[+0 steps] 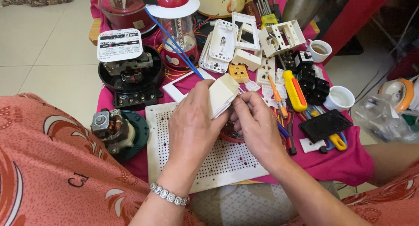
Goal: Assembling electrical switch components by manually fitting metal terminals into plastic housings.
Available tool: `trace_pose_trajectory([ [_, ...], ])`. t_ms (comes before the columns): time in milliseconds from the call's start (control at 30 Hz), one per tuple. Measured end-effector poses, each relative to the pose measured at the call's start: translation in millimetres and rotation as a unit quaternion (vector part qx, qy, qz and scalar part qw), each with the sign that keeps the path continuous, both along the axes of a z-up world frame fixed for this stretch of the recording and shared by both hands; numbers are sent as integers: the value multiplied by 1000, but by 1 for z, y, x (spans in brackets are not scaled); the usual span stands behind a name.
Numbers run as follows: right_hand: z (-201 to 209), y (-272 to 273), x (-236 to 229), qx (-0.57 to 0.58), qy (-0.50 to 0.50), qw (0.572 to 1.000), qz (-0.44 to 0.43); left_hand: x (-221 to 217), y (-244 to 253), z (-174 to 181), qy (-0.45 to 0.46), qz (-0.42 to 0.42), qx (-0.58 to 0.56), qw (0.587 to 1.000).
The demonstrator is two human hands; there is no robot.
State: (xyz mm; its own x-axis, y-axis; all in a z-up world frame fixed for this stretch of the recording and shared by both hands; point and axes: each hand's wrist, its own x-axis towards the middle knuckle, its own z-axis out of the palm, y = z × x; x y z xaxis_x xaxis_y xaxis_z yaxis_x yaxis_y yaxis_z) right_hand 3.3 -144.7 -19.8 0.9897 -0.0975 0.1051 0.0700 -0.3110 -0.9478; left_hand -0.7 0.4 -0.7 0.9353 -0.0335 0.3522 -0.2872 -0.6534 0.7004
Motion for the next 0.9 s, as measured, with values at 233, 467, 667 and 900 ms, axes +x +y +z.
trace_pose_trajectory([
  [233,0,1,-1,0,-2,1000,-2,0,0,-2,-10,1,-4,1000],
  [467,0,2,0,2,1,1000,-2,0,1,0,-9,-2,-1,1000],
  [667,3,3,-1,4,-2,1000,2,-1,2,2,-9,-1,-1,1000],
  [900,4,2,2,-10,-26,999,18,-4,4,8,-13,3,-5,1000],
])
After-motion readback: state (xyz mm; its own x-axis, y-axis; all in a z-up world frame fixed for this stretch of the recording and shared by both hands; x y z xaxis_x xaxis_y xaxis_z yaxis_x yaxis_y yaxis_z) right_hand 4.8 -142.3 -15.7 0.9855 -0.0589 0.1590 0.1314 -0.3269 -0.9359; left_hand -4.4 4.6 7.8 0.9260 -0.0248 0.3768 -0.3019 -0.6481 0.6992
